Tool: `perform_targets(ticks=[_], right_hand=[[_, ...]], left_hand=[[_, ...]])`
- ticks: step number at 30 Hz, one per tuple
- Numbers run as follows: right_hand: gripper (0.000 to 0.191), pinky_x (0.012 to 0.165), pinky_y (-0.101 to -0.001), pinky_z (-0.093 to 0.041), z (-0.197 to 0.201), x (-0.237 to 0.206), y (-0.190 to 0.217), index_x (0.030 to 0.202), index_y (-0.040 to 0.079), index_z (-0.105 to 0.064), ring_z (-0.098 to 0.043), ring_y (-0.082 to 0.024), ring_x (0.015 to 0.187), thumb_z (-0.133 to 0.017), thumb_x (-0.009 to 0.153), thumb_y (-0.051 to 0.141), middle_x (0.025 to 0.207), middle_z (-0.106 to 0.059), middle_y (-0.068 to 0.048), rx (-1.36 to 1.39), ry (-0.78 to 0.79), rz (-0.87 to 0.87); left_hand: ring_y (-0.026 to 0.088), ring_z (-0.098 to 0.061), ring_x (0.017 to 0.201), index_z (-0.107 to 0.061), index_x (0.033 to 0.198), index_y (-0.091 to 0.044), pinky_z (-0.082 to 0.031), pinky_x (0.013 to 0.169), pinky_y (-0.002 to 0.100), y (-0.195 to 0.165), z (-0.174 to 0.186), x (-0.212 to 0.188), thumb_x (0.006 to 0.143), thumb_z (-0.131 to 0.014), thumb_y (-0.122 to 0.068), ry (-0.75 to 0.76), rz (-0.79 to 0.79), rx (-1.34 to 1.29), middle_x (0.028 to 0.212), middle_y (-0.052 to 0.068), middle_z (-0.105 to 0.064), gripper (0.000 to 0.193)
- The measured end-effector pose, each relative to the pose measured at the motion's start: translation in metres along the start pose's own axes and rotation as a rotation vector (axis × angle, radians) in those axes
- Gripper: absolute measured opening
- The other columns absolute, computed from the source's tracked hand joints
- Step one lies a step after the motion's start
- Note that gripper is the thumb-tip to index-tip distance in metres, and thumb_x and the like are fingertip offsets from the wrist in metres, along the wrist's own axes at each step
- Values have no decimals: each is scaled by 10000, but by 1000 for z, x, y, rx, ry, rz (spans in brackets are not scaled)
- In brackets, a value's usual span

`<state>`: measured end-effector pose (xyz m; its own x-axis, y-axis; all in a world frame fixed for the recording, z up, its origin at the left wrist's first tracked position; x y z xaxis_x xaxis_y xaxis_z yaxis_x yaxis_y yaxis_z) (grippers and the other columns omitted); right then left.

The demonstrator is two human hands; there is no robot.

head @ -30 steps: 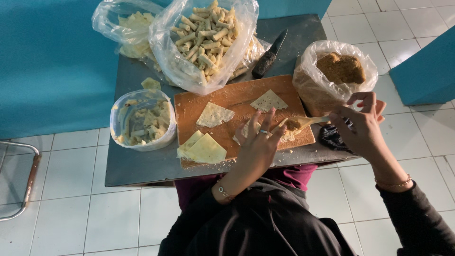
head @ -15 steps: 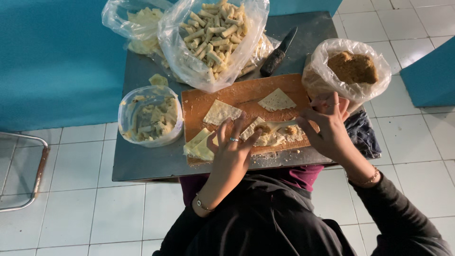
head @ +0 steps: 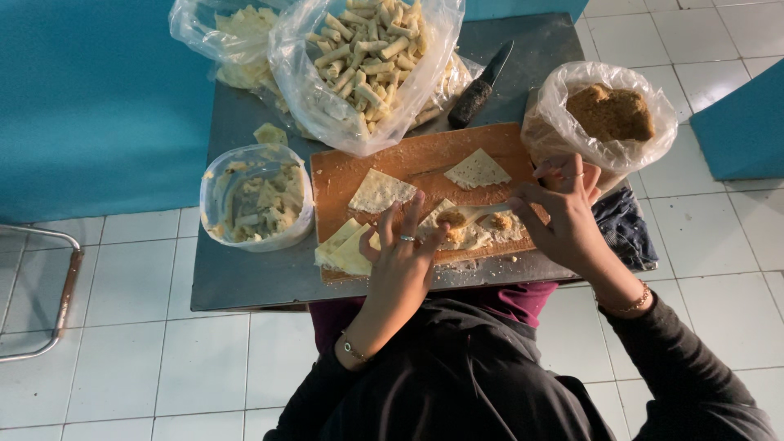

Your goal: The person sits at a metal table and folds triangular dough wrappers into filled pastries. They scoop filling from a plastic container onto a wrapper, fold the wrapper over the filling by hand, and place the folded pastry into a plastic bag holding finished pieces, repeating the cycle.

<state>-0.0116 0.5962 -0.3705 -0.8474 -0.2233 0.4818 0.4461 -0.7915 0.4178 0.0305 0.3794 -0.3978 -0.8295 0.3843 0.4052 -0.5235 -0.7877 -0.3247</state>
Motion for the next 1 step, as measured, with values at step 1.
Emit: perform_targets(ticks=[1], right_hand=[[169,1072,-508,-307,1,0,0,1008,134,-780,-362,-339,1216,-744,945,287,1217,-474,-117,-26,4,6]], left_hand=[[509,-259,1473,-677,1355,-198,-541,1007,480,3,-4,-1,826,-741,-2,20,19,-42,1659,154,-242,569]])
Point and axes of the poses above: each hand's wrist, its own x-axis towards the middle knuckle, its own z-axis out of the back of the hand, y = z × x, the point moved 9 cm from there along x, towards the middle knuckle
